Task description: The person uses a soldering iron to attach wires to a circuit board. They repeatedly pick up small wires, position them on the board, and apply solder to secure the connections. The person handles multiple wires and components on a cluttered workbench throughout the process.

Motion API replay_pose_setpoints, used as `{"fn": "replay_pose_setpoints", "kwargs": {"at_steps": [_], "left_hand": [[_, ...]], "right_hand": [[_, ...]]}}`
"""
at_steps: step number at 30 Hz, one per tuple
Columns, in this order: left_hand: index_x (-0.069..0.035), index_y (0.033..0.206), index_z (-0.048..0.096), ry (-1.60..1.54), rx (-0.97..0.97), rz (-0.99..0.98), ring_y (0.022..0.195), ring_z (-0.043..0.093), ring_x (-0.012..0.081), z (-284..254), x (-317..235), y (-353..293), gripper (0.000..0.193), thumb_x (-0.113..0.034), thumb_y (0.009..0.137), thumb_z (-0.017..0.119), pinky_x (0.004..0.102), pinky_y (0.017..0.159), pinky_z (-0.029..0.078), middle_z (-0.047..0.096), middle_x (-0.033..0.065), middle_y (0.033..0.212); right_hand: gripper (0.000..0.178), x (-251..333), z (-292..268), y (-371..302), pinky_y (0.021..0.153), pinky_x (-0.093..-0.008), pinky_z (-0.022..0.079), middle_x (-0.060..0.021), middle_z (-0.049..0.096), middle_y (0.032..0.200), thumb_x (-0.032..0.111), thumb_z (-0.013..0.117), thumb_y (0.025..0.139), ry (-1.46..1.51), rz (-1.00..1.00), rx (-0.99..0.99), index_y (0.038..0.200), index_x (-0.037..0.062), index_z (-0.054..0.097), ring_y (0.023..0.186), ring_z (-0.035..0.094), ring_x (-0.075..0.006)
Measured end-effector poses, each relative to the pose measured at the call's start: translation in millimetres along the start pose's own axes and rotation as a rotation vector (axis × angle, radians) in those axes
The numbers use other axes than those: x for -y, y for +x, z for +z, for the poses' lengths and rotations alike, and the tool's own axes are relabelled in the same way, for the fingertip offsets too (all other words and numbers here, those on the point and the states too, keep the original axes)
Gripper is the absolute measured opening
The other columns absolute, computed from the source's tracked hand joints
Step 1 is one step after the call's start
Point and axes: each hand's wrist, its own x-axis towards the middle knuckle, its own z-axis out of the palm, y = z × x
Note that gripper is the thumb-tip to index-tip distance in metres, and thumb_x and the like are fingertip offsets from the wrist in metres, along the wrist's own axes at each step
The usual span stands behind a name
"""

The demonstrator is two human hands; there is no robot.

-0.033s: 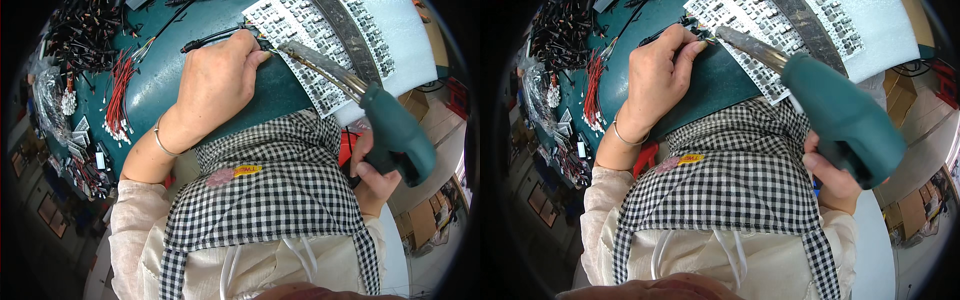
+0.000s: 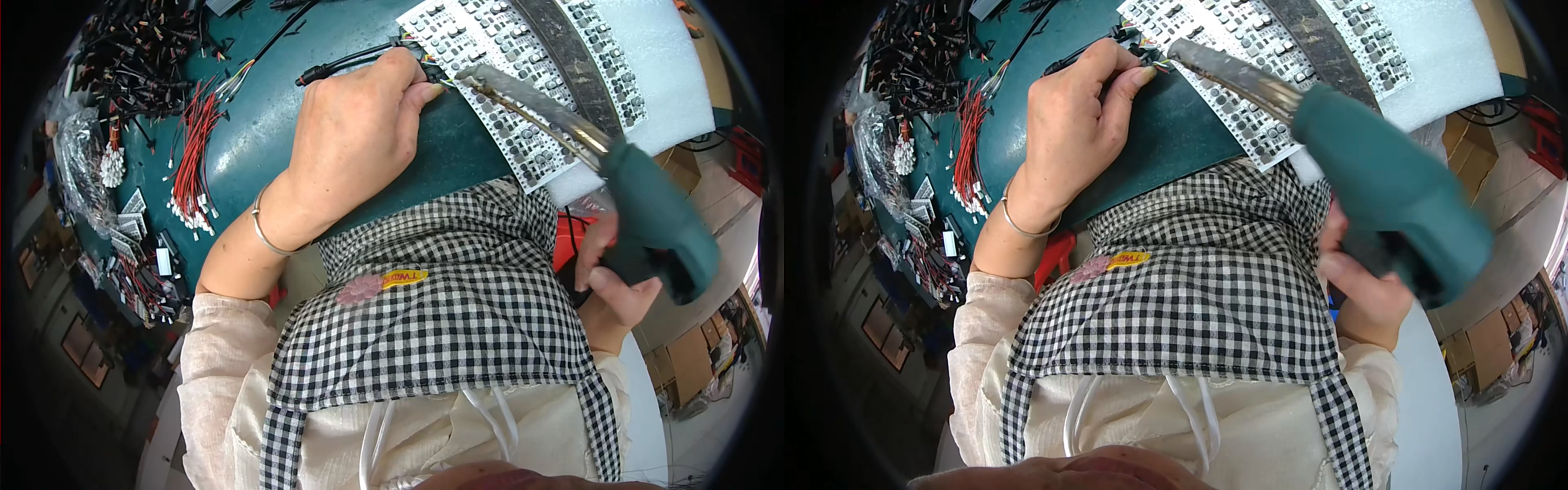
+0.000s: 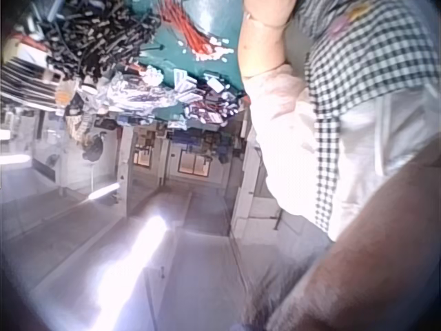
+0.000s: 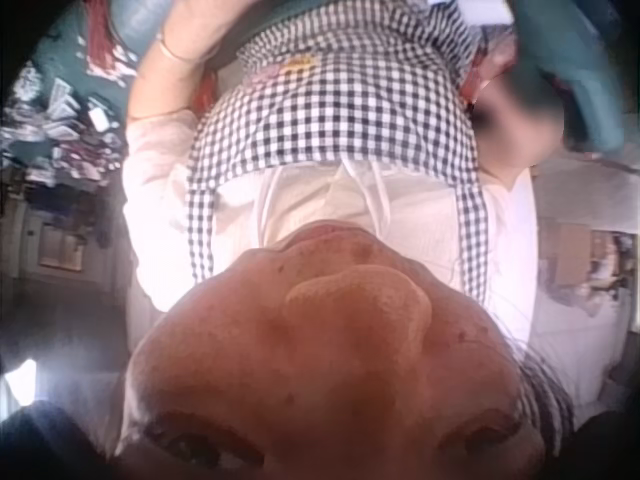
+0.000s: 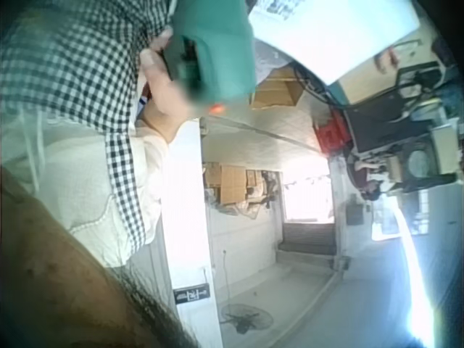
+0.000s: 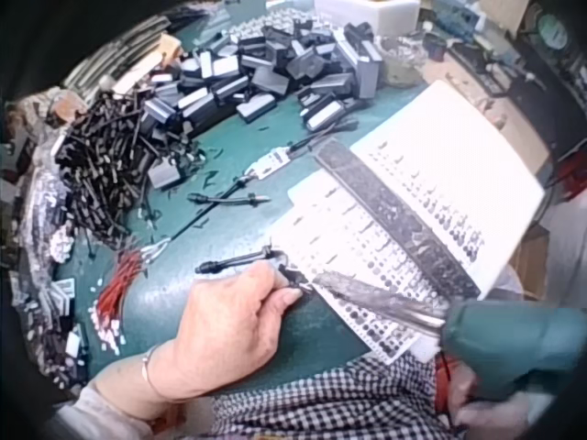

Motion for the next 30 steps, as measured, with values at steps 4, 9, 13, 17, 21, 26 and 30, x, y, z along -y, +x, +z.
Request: {"fn": "replay_pose_setpoints", "kwargs": {"at_steps": [4,9,13,17,21,26,30], "left_hand": [[-0.004,0.080,0.061,-0.001,-0.013,0.010,0.044,0.052,0.0179,1,1,1,0.009,-0.006,0.082,0.069,0.0282,0.045,0.042,0.057,0.0088,0.059],[-0.004,0.081,0.061,0.005,-0.017,0.008,0.044,0.052,0.0183,0,-1,0,0.008,-0.007,0.081,0.069,0.0283,0.045,0.042,0.058,0.0090,0.058],[-0.003,0.081,0.061,-0.012,-0.027,0.019,0.044,0.053,0.0182,1,-1,1,0.009,-0.007,0.081,0.070,0.0276,0.045,0.042,0.060,0.0090,0.060],[-0.003,0.080,0.061,-0.025,-0.022,-0.007,0.045,0.054,0.0171,2,-1,1,0.011,-0.007,0.080,0.071,0.0268,0.045,0.042,0.062,0.0090,0.061],[-0.002,0.079,0.061,0.025,-0.018,0.011,0.045,0.053,0.0162,0,-2,1,0.013,-0.008,0.078,0.072,0.0265,0.045,0.042,0.062,0.0090,0.062],[-0.002,0.077,0.061,0.041,-0.018,0.008,0.044,0.052,0.0159,1,-4,0,0.014,-0.009,0.077,0.074,0.0265,0.045,0.042,0.061,0.0087,0.061],[-0.003,0.077,0.062,0.047,-0.012,-0.006,0.044,0.052,0.0157,2,-5,0,0.013,-0.009,0.079,0.072,0.0270,0.045,0.042,0.060,0.0087,0.059]], "right_hand": [[0.066,11,-1,9,0.035,-0.0227,0.037,-0.0077,0.048,0.056,0.016,0.074,0.072,0.085,-0.025,0.015,0.117,-0.0175,0.038,0.041,0.044,-0.0136],[0.066,11,6,7,0.036,-0.0228,0.038,-0.0088,0.049,0.059,0.017,0.076,0.072,0.001,0.000,-0.016,0.115,-0.0173,0.040,0.041,0.044,-0.0135],[0.066,11,6,6,0.037,-0.0228,0.038,-0.0095,0.050,0.059,0.018,0.077,0.071,-0.032,0.023,-0.004,0.114,-0.0173,0.041,0.041,0.044,-0.0136],[0.067,13,5,5,0.037,-0.0225,0.038,-0.0091,0.049,0.057,0.018,0.077,0.071,-0.044,-0.002,-0.036,0.114,-0.0173,0.041,0.041,0.045,-0.0136],[0.068,15,5,4,0.037,-0.0224,0.038,-0.0088,0.049,0.056,0.019,0.077,0.071,-0.046,-0.001,-0.051,0.114,-0.0175,0.041,0.042,0.045,-0.0133],[0.067,11,5,0,0.037,-0.0224,0.038,-0.0089,0.049,0.057,0.019,0.077,0.070,-0.046,-0.014,-0.078,0.114,-0.0181,0.041,0.042,0.045,-0.0128],[0.066,9,4,0,0.037,-0.0223,0.038,-0.0097,0.050,0.059,0.018,0.077,0.070,-0.045,-0.037,-0.084,0.112,-0.0185,0.042,0.042,0.045,-0.0129]]}}
